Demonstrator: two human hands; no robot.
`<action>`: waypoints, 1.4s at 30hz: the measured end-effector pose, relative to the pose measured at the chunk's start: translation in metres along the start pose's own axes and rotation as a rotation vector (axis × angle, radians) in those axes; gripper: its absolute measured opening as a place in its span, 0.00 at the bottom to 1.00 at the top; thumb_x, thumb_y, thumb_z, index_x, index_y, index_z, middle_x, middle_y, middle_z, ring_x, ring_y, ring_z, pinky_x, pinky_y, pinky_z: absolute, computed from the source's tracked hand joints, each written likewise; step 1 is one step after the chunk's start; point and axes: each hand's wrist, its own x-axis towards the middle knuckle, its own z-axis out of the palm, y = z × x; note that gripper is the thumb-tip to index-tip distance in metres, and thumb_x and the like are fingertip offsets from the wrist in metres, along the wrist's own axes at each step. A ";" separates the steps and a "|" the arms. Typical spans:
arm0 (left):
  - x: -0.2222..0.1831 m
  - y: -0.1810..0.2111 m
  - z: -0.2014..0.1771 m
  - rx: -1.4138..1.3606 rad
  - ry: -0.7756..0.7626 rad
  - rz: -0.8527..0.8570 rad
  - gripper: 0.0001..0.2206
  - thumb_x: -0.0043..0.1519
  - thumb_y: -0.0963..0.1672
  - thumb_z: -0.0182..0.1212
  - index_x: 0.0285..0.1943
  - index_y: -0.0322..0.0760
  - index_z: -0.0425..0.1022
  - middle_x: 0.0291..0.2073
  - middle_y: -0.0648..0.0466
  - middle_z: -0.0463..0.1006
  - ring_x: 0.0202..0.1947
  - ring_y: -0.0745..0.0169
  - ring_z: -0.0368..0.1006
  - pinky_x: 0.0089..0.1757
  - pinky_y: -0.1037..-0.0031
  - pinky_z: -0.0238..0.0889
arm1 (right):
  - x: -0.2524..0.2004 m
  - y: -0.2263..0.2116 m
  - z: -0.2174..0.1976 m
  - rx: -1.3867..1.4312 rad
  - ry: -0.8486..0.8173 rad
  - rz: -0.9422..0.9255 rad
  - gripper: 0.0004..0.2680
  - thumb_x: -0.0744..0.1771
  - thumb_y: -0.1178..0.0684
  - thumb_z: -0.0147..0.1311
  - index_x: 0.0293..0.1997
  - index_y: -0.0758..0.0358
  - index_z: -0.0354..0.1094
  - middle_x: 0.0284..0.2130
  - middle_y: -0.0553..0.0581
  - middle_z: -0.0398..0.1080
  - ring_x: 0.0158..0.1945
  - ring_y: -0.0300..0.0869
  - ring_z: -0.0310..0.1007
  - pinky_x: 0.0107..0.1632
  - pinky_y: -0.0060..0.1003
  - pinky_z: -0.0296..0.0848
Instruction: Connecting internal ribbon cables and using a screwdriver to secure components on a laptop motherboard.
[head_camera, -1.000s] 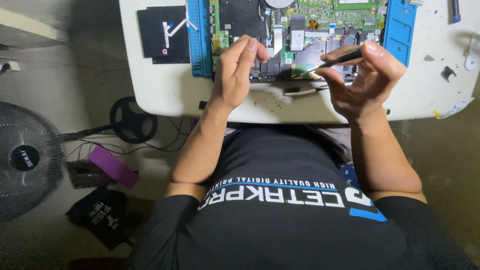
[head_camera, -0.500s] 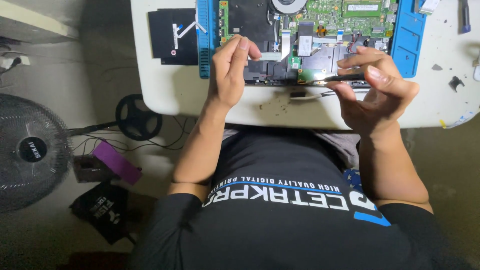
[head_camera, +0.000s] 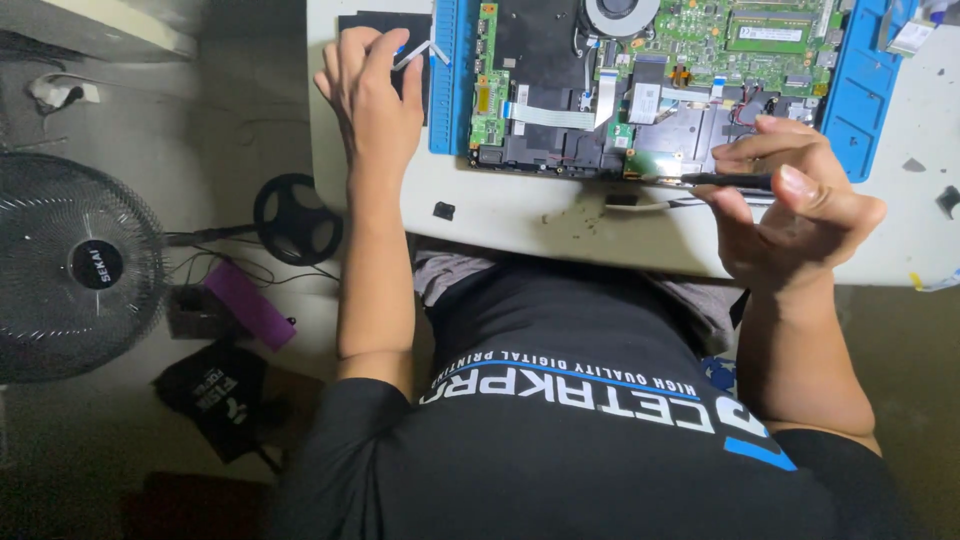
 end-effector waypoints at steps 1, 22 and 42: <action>0.001 -0.003 0.003 0.025 -0.037 0.013 0.10 0.63 0.41 0.70 0.51 0.40 0.80 0.43 0.51 0.70 0.44 0.50 0.64 0.43 0.60 0.54 | 0.003 0.000 0.000 0.008 -0.021 -0.038 0.17 0.73 0.67 0.53 0.64 0.57 0.47 0.38 0.78 0.68 0.45 0.65 0.73 0.63 0.64 0.69; 0.019 0.041 -0.016 -0.244 -0.035 0.089 0.03 0.69 0.40 0.58 0.42 0.41 0.73 0.38 0.59 0.74 0.40 0.59 0.67 0.46 0.66 0.46 | -0.005 0.006 -0.002 0.086 0.046 -0.056 0.17 0.72 0.72 0.48 0.63 0.59 0.48 0.38 0.74 0.71 0.43 0.63 0.74 0.59 0.61 0.73; 0.025 0.108 -0.012 -1.006 -0.500 0.028 0.04 0.71 0.40 0.55 0.43 0.32 0.72 0.34 0.56 0.69 0.36 0.66 0.62 0.41 0.74 0.61 | -0.025 -0.023 0.011 0.234 0.345 0.517 0.17 0.70 0.79 0.47 0.48 0.61 0.44 0.34 0.78 0.64 0.36 0.65 0.75 0.40 0.49 0.78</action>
